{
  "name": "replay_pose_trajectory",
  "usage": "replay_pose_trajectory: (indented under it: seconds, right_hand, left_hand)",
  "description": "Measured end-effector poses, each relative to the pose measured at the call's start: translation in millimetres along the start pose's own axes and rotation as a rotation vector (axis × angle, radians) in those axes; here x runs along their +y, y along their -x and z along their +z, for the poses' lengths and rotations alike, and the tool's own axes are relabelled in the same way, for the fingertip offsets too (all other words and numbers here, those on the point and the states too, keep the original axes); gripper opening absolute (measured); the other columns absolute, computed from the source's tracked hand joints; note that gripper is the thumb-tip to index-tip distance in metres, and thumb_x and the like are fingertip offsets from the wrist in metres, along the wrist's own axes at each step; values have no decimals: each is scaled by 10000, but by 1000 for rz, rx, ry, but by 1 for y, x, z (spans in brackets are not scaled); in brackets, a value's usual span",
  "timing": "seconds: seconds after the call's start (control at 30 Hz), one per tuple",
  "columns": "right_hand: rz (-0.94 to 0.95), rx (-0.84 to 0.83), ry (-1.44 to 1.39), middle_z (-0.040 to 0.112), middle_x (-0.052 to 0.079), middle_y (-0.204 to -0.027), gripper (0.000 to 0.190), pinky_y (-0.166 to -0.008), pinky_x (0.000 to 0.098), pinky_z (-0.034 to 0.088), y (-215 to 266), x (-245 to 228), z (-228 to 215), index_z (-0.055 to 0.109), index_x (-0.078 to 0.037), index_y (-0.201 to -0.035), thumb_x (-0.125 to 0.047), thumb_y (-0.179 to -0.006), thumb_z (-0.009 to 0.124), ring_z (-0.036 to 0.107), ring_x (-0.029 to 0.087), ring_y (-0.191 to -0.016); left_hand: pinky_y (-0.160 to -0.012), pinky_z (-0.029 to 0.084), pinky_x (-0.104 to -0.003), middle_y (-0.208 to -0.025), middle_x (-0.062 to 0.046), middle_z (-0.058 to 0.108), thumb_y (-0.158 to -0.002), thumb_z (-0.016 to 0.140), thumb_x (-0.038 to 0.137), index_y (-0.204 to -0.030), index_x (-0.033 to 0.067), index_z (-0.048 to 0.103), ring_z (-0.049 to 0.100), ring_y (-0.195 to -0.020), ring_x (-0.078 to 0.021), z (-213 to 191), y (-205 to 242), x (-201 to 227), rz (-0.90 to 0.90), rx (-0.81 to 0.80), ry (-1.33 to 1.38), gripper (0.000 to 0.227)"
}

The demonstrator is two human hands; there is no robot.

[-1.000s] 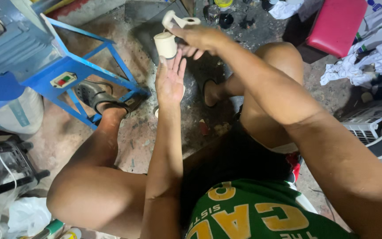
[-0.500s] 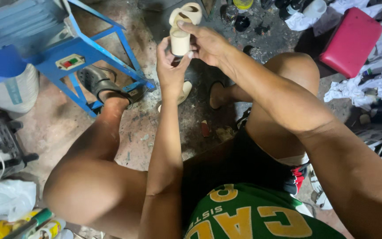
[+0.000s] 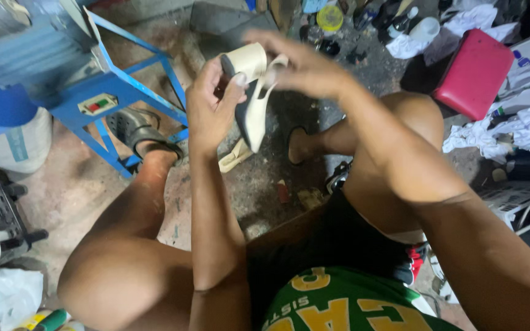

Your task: The person uses a grinding machine to smooth the sole of a beige slipper. They hold the slipper with both hands and press the bottom against the rotating wheel, repeatedly checking the surface and adjusting the angle to ensure even smoothing.

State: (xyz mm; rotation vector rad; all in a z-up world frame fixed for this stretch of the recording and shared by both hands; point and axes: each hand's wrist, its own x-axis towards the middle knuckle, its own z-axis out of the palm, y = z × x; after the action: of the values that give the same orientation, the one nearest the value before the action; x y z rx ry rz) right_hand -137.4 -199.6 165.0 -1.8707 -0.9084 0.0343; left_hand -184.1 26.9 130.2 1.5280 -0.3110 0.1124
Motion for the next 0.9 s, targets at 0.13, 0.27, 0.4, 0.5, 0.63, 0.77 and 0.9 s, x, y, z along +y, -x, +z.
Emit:
replay_pose_trajectory:
  seconds: [0.13, 0.27, 0.4, 0.5, 0.63, 0.77, 0.9]
  right_hand:
    - [256, 1, -244, 658, 47, -1091, 406, -780, 300, 617, 1, -8, 15, 606, -30, -1323, -279, -1023, 720, 659, 129, -937]
    - [356, 41, -247, 664, 23, -939, 273, -714, 245, 557, -3, -15, 12, 657, -32, -1216, -236, -1050, 733, 636, 96, -803]
    - [371, 41, -247, 667, 17, -924, 299, -681, 232, 570, -3, -16, 14, 666, -45, -1205, -278, -1032, 738, 642, 80, -780]
    - [501, 48, -243, 678, 36, -910, 354, -646, 246, 580, -3, -13, 18, 657, -53, -1215, -325, -1002, 730, 654, 94, -750]
    - [760, 82, -455, 739, 24, -989, 454, -601, 334, 653, -25, 10, 15, 562, -128, -1265, -367, -901, 688, 766, 147, -791]
    - [898, 41, -727, 747, 121, -1010, 499, -719, 376, 678, -40, 52, -2, 572, -71, -1321, -407, -958, 633, 764, 221, -800]
    - [892, 7, -798, 746, 158, -1072, 473, -814, 384, 675, -61, 97, -17, 598, -35, -1278, -404, -986, 651, 774, 219, -859]
  left_hand:
    - [-824, 632, -282, -1157, -66, 735, -1072, 565, 281, -1486, 43, 505, 720, -955, -119, -4, -4, 15, -62, 2, -86, 481]
    - [-878, 633, -325, -1241, -126, 689, -1068, 578, 245, -1497, 35, 489, 698, -1019, -169, -5, -6, 14, -37, -42, 20, 487]
    - [-914, 651, -343, -1235, -125, 685, -1071, 513, 211, -1506, 43, 530, 700, -1019, -177, -8, -7, 2, -117, -77, 54, 467]
    - [-894, 629, -344, -1215, -110, 662, -1027, 506, 188, -1535, 64, 476, 678, -995, -165, -9, -4, -9, -180, -46, 107, 523]
    - [-835, 626, -368, -1236, -91, 691, -1016, 466, 202, -1473, 74, 483, 711, -927, -194, -8, -15, -32, -246, -121, 506, 475]
    - [-827, 582, -314, -1188, -91, 702, -1100, 464, 144, -1526, 57, 499, 693, -961, -155, -11, -46, -70, -360, -113, 395, 436]
    - [-772, 634, -316, -1139, -79, 706, -1099, 461, 145, -1498, 68, 474, 713, -882, -161, -10, -91, -111, -333, -107, 316, 406]
